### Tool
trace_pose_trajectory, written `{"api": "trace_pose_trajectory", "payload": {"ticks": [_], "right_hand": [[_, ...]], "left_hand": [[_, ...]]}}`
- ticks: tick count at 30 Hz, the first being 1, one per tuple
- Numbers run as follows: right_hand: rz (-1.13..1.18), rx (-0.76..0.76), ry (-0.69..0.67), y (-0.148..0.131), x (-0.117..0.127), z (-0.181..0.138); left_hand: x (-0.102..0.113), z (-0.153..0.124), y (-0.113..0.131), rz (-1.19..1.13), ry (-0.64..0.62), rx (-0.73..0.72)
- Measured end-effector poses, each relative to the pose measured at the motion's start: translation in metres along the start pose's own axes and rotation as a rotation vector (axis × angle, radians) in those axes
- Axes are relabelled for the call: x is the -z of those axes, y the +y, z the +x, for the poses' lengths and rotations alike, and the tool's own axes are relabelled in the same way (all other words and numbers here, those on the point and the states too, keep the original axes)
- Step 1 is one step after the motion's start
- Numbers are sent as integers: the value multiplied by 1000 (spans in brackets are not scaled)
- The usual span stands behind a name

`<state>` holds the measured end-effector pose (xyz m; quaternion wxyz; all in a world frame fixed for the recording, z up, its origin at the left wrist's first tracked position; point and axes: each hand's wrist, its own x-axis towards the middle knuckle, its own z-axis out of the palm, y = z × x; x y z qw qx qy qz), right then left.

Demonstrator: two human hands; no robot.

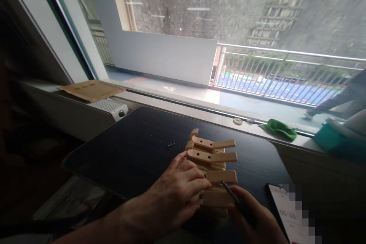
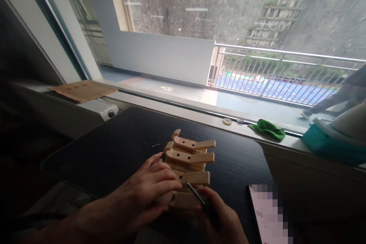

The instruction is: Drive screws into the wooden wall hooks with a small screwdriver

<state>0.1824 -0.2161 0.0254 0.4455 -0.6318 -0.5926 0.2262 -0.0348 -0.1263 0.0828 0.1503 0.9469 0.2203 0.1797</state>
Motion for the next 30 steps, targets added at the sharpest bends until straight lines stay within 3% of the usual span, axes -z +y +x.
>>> {"api": "trace_pose_trajectory", "payload": {"ticks": [5, 9, 14, 19, 25, 30], "right_hand": [[13, -6, -107, -5, 4, 2], [34, -27, -112, -15, 5, 2], [43, -24, -83, -19, 2, 1], [1, -29, -78, -14, 1, 0], [-26, -25, -95, -24, 0, 2], [-154, -83, -158, -33, 12, -4]], "left_hand": [[9, -22, -1, 129, 178, 113], [9, -24, 6, 237, 218, 78], [7, -2, 18, 235, 87, -15], [-3, 11, 14, 199, 5, -33], [-9, 10, 9, 103, -3, 22], [-12, 14, 3, 111, -85, 83]]}}
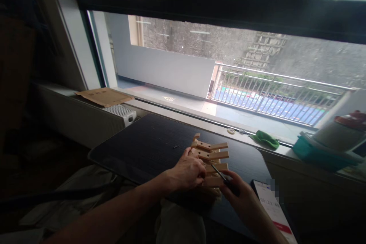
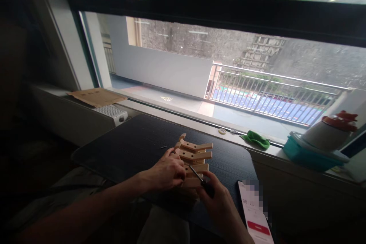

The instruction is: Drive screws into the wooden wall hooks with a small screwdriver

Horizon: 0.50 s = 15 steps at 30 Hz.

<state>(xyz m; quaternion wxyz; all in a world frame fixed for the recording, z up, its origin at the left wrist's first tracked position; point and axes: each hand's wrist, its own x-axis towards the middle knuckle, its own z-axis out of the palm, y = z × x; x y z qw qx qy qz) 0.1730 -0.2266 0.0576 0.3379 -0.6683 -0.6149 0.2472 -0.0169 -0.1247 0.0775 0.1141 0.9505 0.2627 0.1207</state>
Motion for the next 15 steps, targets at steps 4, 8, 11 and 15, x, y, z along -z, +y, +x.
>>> {"api": "trace_pose_trajectory", "payload": {"ticks": [4, 8, 11, 15], "right_hand": [[-226, 9, -40, -8, 27, -10], [-365, 246, -249, -34, 49, -3], [-503, 301, -286, -57, 52, 8], [-565, 359, -343, -74, 49, 17]], "left_hand": [[-1, 2, -2, 17, -27, -6], [-1, 2, -1, -1, -15, -13], [-2, 2, -1, -20, 5, -23], [-2, 1, 0, 7, 1, -18]]}}
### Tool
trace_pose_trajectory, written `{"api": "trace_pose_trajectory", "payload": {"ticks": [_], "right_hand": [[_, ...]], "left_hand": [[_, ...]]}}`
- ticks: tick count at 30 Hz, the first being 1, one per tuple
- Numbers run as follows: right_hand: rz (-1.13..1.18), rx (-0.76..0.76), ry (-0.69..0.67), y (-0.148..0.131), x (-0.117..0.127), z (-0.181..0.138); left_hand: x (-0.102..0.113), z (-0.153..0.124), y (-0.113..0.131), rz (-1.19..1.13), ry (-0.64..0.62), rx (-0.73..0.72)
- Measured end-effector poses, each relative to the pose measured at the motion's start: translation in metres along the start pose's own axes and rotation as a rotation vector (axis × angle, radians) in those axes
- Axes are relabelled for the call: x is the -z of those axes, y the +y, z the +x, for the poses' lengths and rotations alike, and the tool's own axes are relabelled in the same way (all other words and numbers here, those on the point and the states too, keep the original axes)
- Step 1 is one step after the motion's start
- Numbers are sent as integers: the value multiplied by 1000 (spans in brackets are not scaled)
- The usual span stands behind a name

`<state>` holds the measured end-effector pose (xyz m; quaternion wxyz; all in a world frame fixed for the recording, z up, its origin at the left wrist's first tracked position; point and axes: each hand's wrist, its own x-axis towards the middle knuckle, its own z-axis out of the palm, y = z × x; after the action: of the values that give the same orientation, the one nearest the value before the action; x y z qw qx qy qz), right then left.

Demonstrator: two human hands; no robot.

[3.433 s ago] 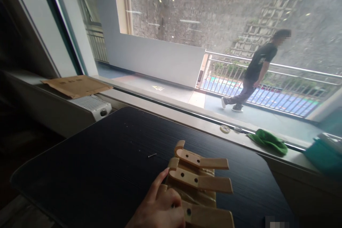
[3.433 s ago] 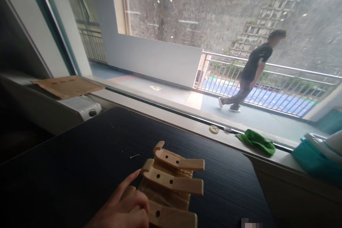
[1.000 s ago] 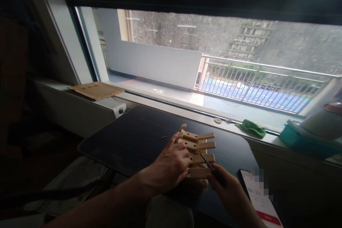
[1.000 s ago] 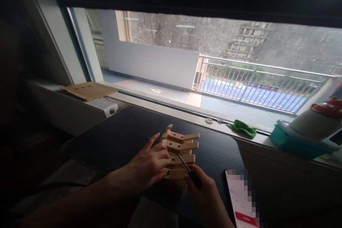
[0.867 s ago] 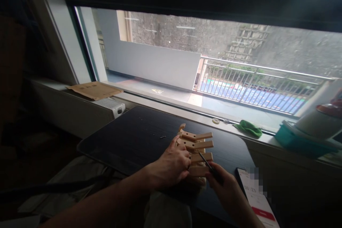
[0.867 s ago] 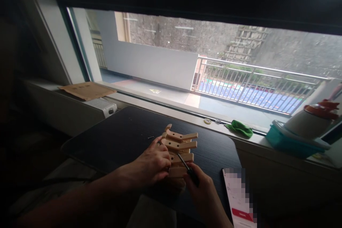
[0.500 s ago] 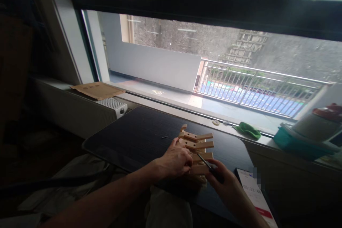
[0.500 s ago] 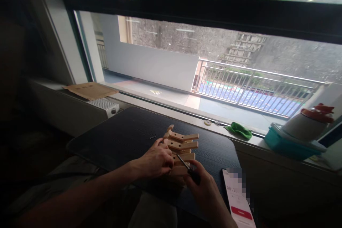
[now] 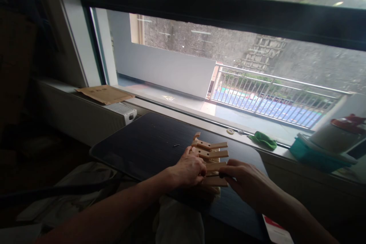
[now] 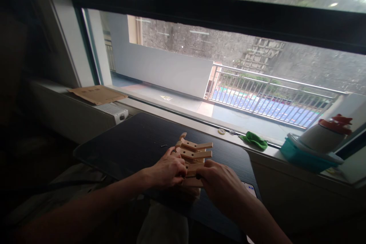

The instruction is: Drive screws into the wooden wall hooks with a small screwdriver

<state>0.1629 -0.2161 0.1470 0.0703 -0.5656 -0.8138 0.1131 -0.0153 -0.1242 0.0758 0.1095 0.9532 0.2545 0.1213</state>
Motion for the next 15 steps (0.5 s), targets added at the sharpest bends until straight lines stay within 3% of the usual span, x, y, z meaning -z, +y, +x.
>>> {"api": "trace_pose_trajectory", "payload": {"ticks": [15], "right_hand": [[-35, 52, -66, -8, 2, 14]], "left_hand": [[6, -1, 3, -3, -51, 32]]}}
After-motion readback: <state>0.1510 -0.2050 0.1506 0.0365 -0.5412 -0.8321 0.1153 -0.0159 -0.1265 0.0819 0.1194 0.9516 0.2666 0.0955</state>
